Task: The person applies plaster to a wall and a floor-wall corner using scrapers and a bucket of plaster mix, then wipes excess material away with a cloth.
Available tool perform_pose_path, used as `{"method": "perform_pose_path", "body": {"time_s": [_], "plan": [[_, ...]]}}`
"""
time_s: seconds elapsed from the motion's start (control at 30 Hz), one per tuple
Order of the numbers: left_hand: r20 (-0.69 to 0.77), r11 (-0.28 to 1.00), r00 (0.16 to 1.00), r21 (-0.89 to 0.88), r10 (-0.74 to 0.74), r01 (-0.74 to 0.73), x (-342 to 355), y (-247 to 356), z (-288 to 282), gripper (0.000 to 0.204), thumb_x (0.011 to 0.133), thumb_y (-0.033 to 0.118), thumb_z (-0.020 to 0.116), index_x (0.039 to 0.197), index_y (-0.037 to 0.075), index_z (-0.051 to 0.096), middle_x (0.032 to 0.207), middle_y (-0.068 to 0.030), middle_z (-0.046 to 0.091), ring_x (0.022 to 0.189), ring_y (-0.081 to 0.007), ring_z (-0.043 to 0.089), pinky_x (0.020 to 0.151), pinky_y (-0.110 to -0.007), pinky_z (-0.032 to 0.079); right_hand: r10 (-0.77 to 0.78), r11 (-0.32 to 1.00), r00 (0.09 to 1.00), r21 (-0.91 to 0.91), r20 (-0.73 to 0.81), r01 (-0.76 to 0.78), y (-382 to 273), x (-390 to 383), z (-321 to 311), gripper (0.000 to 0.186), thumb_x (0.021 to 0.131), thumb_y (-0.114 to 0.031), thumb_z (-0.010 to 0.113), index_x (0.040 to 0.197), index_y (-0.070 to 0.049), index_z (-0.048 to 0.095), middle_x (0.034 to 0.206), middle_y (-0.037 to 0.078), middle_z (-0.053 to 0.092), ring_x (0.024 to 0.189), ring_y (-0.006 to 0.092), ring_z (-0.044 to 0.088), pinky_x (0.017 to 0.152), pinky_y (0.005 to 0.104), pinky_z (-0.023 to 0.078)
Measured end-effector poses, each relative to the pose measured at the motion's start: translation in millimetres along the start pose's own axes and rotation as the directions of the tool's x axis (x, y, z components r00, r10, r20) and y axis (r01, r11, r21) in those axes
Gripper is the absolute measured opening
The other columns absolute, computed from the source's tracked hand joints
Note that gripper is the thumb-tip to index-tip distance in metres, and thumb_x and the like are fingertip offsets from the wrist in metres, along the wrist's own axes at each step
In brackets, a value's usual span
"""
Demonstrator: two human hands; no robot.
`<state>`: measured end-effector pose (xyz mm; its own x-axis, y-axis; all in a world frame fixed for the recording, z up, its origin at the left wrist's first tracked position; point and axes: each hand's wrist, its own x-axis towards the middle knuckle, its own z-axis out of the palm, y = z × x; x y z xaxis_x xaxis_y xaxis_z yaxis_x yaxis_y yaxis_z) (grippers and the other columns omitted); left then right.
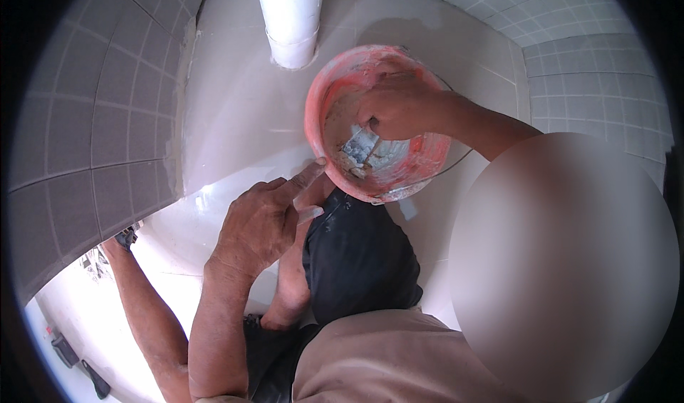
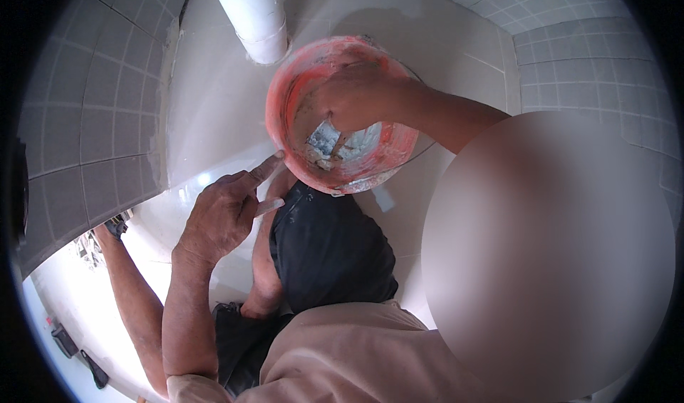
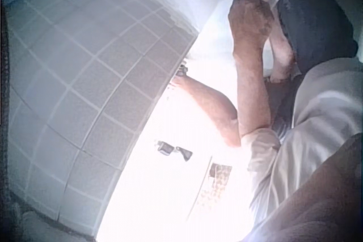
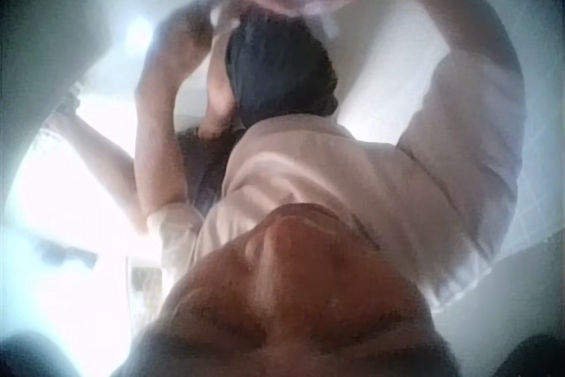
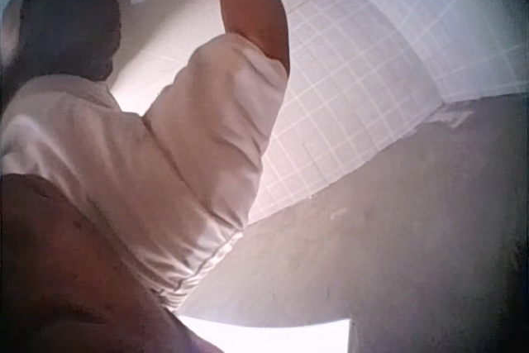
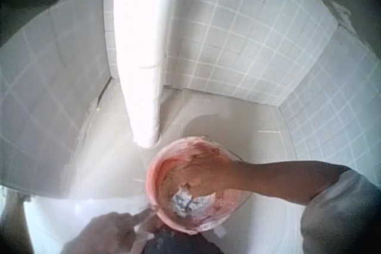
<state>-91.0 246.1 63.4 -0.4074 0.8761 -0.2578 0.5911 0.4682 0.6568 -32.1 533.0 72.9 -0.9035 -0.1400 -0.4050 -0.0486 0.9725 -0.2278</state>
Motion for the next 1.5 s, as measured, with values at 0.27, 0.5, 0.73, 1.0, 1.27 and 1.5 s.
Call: {"method": "perform_pose_path", "body": {"time_s": [0.27,0.5,0.73,1.0,1.27,1.5], "plan": [[0.063,1.000,0.998,-0.031,0.001,0.001,0.4,2.5,-3.9,0.059,0.093,0.028,0.066,0.149,0.027,0.048,0.090,-0.0116,0.065,0.088,-0.0316,0.063,0.083,-0.045,0.051,0.094,0.969,0.990,-0.238,0.107,-0.066,-18.7,-12.0,-12.4,0.015,0.072,-0.013,0.064,0.077,-0.015,0.078,0.079,0.011,0.072,0.089,0.0286,0.068,0.108,0.0439,0.033],[0.091,1.000,0.996,0.017,0.013,-0.015,-1.2,3.2,-3.6,0.059,0.094,0.025,0.062,0.150,0.026,0.045,0.107,-0.0107,0.072,0.099,-0.0339,0.066,0.090,-0.047,0.052,-0.032,0.990,0.996,-0.134,0.080,0.042,-4.2,-12.4,-16.5,0.015,0.070,-0.015,0.064,0.076,-0.013,0.078,0.079,0.012,0.072,0.090,0.0317,0.067,0.104,0.0446,0.038],[0.076,1.000,0.997,-0.009,-0.013,0.014,-1.6,4.8,-4.0,0.059,0.094,0.029,0.063,0.150,0.024,0.045,0.106,-0.0120,0.072,0.098,-0.0349,0.066,0.089,-0.047,0.052,0.086,0.918,0.988,-0.395,0.131,-0.028,-14.0,0.4,7.2,0.015,0.072,-0.014,0.065,0.079,-0.014,0.078,0.085,0.011,0.073,0.089,0.0322,0.067,0.104,0.0472,0.038],[0.018,0.995,0.995,-0.014,0.102,-0.102,-0.5,-5.2,-0.2,0.056,0.090,0.021,0.062,0.145,0.017,0.049,0.103,-0.0164,0.072,0.098,-0.0375,0.066,0.086,-0.047,0.052,0.014,0.999,0.997,-0.030,0.070,-0.012,-11.7,-28.9,-10.9,0.013,0.076,-0.011,0.065,0.081,-0.013,0.076,0.082,0.013,0.072,0.091,0.0351,0.067,0.111,0.0511,0.030],[-0.111,0.969,0.965,0.090,0.238,-0.229,-5.5,-91.2,28.5,0.035,0.090,0.012,0.055,0.123,0.000,0.059,0.107,-0.0194,0.069,0.091,-0.0352,0.066,0.084,-0.045,0.053,0.210,0.969,0.976,0.150,-0.060,-0.199,-63.7,-39.1,-74.2,0.028,0.084,-0.008,0.065,0.112,-0.007,0.070,0.104,0.016,0.070,0.109,0.0389,0.061,0.100,0.0437,0.047],[0.123,-0.083,0.906,-0.992,-0.404,0.098,-20.0,-161.5,53.4,0.025,0.096,0.009,0.047,0.115,-0.002,0.060,0.112,-0.0149,0.065,0.092,-0.0245,0.066,0.090,-0.038,0.053,0.048,0.999,0.930,-0.001,-0.364,-0.052,-96.1,68.9,-57.3,0.036,0.089,-0.003,0.059,0.125,0.001,0.053,0.108,0.024,0.064,0.103,0.0425,0.062,0.092,0.0482,0.050]]}}
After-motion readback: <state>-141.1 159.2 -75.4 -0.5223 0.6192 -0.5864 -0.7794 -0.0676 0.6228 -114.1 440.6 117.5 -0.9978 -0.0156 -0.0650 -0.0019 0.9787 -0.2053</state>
